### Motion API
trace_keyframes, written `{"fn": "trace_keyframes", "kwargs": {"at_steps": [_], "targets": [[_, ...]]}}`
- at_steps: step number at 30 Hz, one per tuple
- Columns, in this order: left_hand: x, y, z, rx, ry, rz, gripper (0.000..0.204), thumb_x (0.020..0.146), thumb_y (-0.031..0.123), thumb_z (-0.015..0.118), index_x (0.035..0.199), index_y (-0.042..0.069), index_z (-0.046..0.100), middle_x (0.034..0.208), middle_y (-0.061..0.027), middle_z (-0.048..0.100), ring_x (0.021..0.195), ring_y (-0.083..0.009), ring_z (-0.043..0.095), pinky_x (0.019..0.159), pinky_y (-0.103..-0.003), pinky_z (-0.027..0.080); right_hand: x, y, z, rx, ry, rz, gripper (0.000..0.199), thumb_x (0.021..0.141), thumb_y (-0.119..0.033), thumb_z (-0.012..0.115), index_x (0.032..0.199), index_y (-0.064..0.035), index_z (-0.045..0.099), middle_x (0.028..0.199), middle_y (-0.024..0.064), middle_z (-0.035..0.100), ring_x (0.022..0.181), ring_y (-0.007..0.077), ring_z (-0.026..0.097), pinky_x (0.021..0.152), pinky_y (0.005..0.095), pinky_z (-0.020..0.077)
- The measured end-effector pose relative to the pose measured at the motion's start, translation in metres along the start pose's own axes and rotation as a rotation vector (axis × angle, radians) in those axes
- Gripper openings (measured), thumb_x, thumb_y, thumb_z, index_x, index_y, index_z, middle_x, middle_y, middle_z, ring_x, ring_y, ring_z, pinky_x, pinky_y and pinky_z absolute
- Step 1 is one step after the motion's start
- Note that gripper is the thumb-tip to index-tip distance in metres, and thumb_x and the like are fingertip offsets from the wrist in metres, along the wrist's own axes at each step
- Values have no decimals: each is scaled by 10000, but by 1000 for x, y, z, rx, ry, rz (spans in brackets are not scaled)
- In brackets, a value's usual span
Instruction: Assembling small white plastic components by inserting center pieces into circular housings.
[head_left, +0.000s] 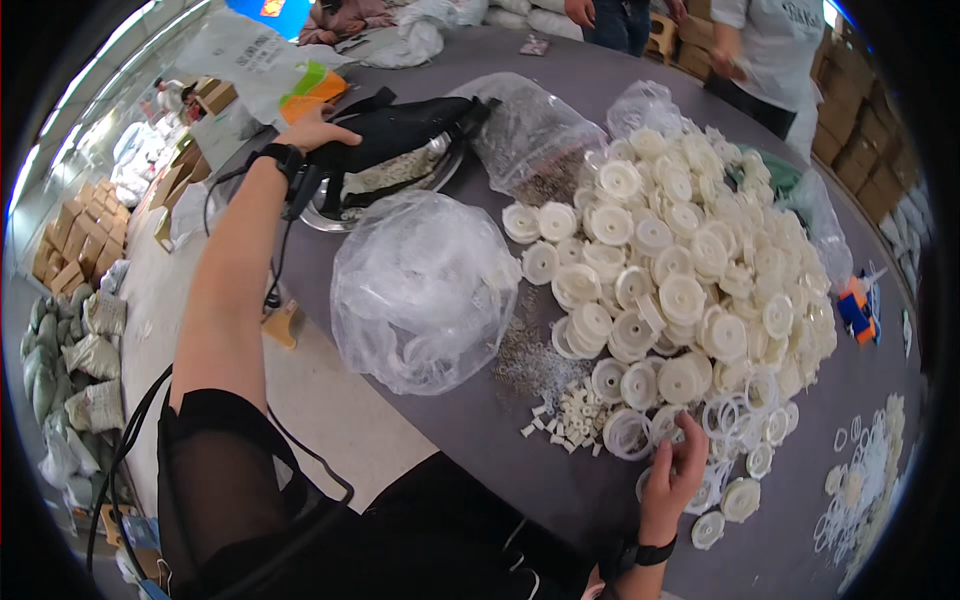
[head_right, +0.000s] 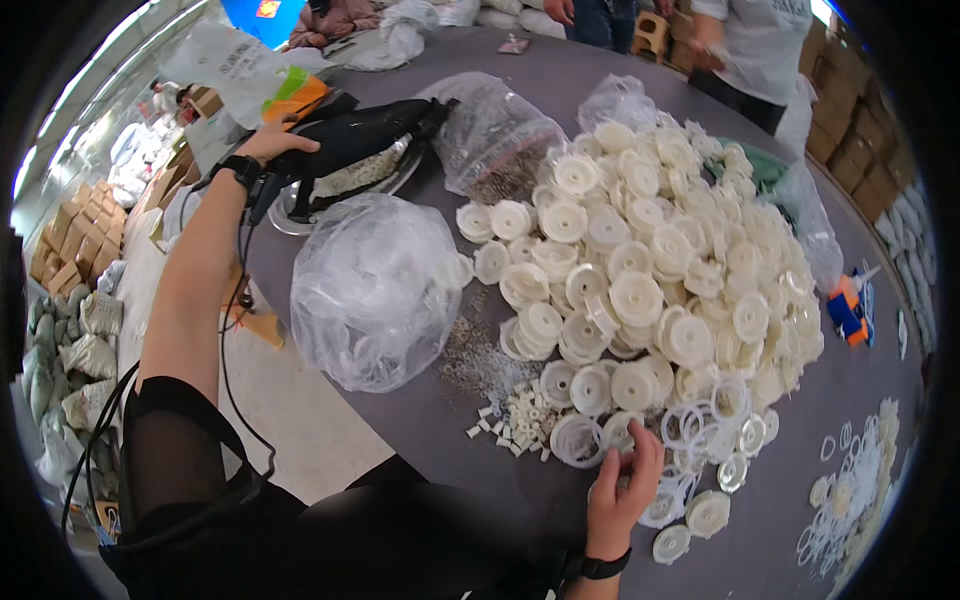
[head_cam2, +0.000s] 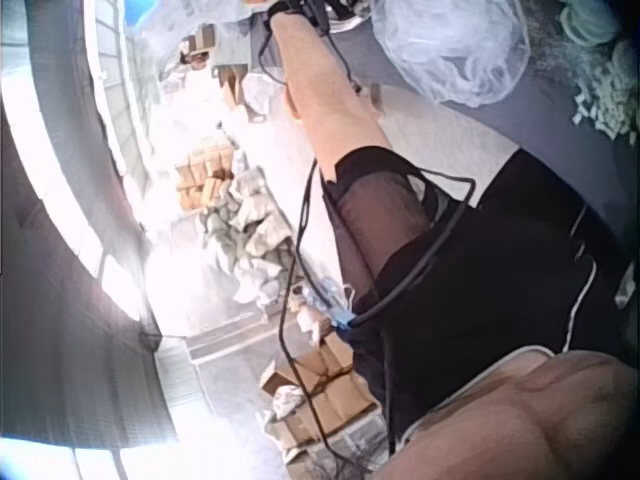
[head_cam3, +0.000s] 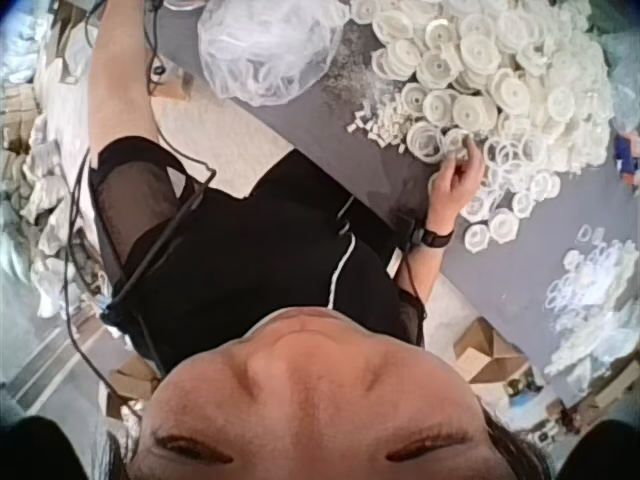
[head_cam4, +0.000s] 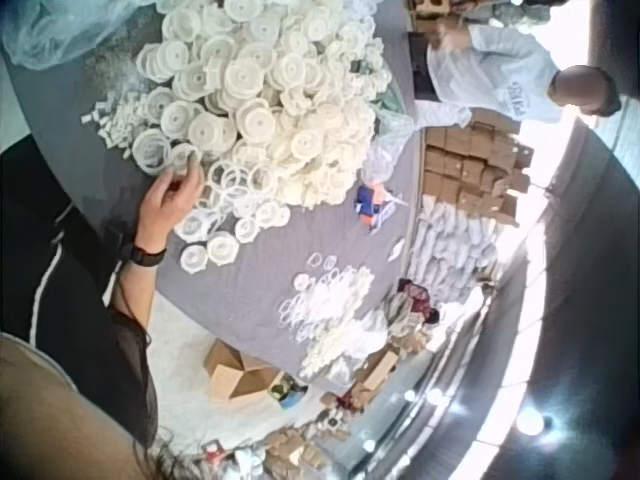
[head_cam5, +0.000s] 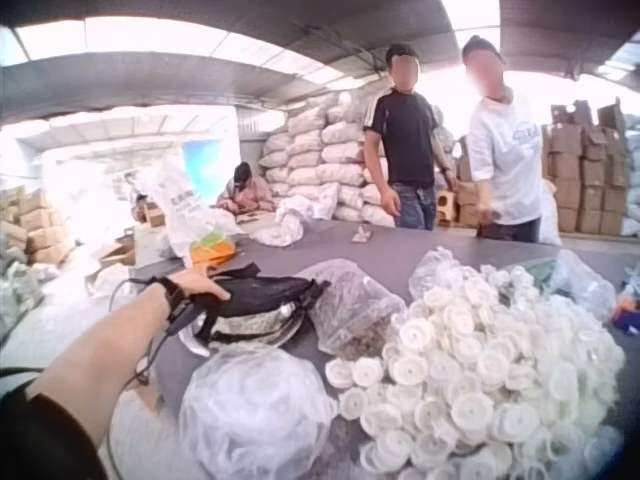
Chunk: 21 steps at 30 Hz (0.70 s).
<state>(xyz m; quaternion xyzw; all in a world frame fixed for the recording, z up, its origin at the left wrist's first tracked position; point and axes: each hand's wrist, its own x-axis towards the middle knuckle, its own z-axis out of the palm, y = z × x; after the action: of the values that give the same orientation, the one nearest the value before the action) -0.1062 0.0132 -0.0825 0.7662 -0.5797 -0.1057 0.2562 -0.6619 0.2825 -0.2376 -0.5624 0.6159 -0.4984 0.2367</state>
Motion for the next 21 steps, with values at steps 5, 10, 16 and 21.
{"fn": "trace_keyframes", "kwargs": {"at_steps": [5,10,16,21], "targets": [[-33,-4,13,16,-221,-38,958,535,284,805,1311,-67,366,1223,-215,505,1135,-279,498,974,-334,371,8,-7,5,14,-12,-92,366,777,43,557,1139,-13,551,1082,118,536,618,115,492,559,227,417],[-34,23,44,54,-48,263,742,600,267,762,1226,-24,490,1176,-189,537,1109,-276,510,976,-327,358,8,-13,5,-10,-22,-135,360,777,44,570,1133,-9,553,1080,126,543,590,103,502,527,214,416],[-72,164,112,221,-67,944,264,634,215,731,861,93,673,955,-81,618,1005,-273,528,894,-383,387,5,-11,-3,-15,5,-124,354,773,40,581,1122,-13,562,1061,126,549,575,101,513,511,213,417],[-81,215,183,177,-158,1094,387,678,192,695,1040,84,615,1074,-96,576,1123,-293,465,962,-384,353,7,-16,-3,8,3,-132,355,761,39,597,1110,-19,574,1044,129,553,565,111,523,504,221,425]]}}
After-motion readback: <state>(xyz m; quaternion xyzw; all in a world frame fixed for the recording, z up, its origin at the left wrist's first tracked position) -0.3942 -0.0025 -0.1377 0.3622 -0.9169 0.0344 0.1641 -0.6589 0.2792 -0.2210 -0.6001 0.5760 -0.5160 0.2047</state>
